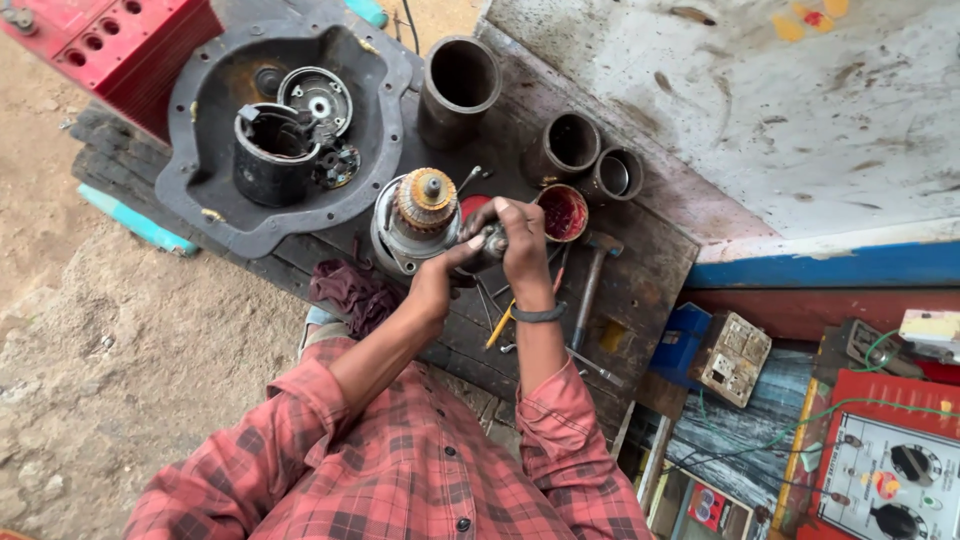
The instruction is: The recorder is repairing a motorcycle starter motor on a workbench, assembling components and using various tools.
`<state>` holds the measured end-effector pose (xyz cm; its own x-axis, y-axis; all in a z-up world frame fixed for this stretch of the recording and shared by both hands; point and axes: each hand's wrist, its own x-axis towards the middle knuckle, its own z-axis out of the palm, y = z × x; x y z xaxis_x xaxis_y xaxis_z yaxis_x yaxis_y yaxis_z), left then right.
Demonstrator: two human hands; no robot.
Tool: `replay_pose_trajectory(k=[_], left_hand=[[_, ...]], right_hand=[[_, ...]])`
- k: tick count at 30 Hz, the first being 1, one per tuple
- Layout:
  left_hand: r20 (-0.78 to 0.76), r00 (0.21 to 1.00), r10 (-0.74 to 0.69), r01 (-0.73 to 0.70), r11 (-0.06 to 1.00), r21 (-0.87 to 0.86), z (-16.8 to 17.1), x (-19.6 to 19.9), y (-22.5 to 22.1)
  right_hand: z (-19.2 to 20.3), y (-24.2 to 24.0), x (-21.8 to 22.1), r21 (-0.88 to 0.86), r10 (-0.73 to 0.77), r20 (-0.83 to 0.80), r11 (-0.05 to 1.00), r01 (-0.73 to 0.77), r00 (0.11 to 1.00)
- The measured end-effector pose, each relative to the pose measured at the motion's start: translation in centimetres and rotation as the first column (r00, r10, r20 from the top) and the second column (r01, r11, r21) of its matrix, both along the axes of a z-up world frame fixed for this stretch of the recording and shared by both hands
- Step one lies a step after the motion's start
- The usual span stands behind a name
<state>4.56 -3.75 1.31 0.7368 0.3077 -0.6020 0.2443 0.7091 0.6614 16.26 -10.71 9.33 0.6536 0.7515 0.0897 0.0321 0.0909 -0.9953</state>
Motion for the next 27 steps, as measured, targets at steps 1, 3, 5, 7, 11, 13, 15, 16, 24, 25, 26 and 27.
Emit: replay_pose_trajectory(k=[1, 3, 5, 7, 11, 13, 15, 16, 24, 25, 26, 27], left_hand=[[0.001, 1.000, -0.007, 0.007, 1.000, -0.001, 0.6, -0.1, 0.2], [-0.014, 0.997, -0.076, 0.075, 0.996, -0.055, 1.9, -0.3, 1.2], [-0.079, 0.988, -0.132, 0.133, 0.991, 0.014, 2.9, -0.4, 1.8], [-0.150, 0.970, -0.189, 0.202, 0.976, 0.078, 3.9, -0.6, 2.2], [-0.118, 0.966, -0.230, 0.233, 0.972, 0.019, 3.1, -0.2, 2.9], [-0.032, 0.977, -0.212, 0.212, 0.977, -0.005, 1.1, -0.3, 2.9], [0.077, 0.976, -0.205, 0.212, 0.972, -0.102, -0.7, -0.6, 3.1], [0.077, 0.978, -0.195, 0.202, 0.974, -0.100, -1.0, -0.7, 3.2], [0.084, 0.989, -0.119, 0.135, 0.966, -0.222, -2.7, -1.4, 2.9], [0.086, 0.989, -0.122, 0.139, 0.965, -0.222, -2.2, -1.8, 2.9], [-0.010, 0.976, -0.216, 0.214, 0.963, 0.163, -1.7, -2.1, 3.0], [-0.134, 0.956, -0.261, 0.293, 0.806, 0.514, -1.1, -2.5, 3.1]], right_hand=[[-0.2, 0.0, 0.1, -0.001, -0.007, 0.001, 1.000, 0.007, 1.000], [-0.6, 0.6, 0.5, -0.042, -0.043, -0.005, 0.998, 0.043, 0.999], [-0.4, 1.1, 0.7, -0.035, -0.062, -0.060, 0.998, 0.060, 0.996], [-0.4, 1.3, 1.0, -0.030, -0.088, -0.117, 0.996, 0.085, 0.989], [-0.2, 1.9, 2.2, -0.022, -0.086, -0.191, 0.996, 0.083, 0.978], [0.0, 2.3, 2.1, -0.021, -0.060, -0.245, 0.998, 0.057, 0.968], [0.2, 2.6, 1.7, -0.049, -0.085, -0.270, 0.996, 0.075, 0.959], [0.1, 2.6, 1.7, -0.047, -0.075, -0.269, 0.997, 0.065, 0.960], [0.0, 1.2, 0.8, 0.050, -0.155, -0.385, 0.981, 0.188, 0.910], [-0.1, 1.0, 0.6, 0.049, -0.158, -0.383, 0.980, 0.191, 0.910], [-0.2, 1.0, 0.6, 0.030, -0.179, -0.348, 0.979, 0.201, 0.920], [-0.3, 1.0, 0.6, 0.011, -0.199, -0.312, 0.977, 0.213, 0.929]])
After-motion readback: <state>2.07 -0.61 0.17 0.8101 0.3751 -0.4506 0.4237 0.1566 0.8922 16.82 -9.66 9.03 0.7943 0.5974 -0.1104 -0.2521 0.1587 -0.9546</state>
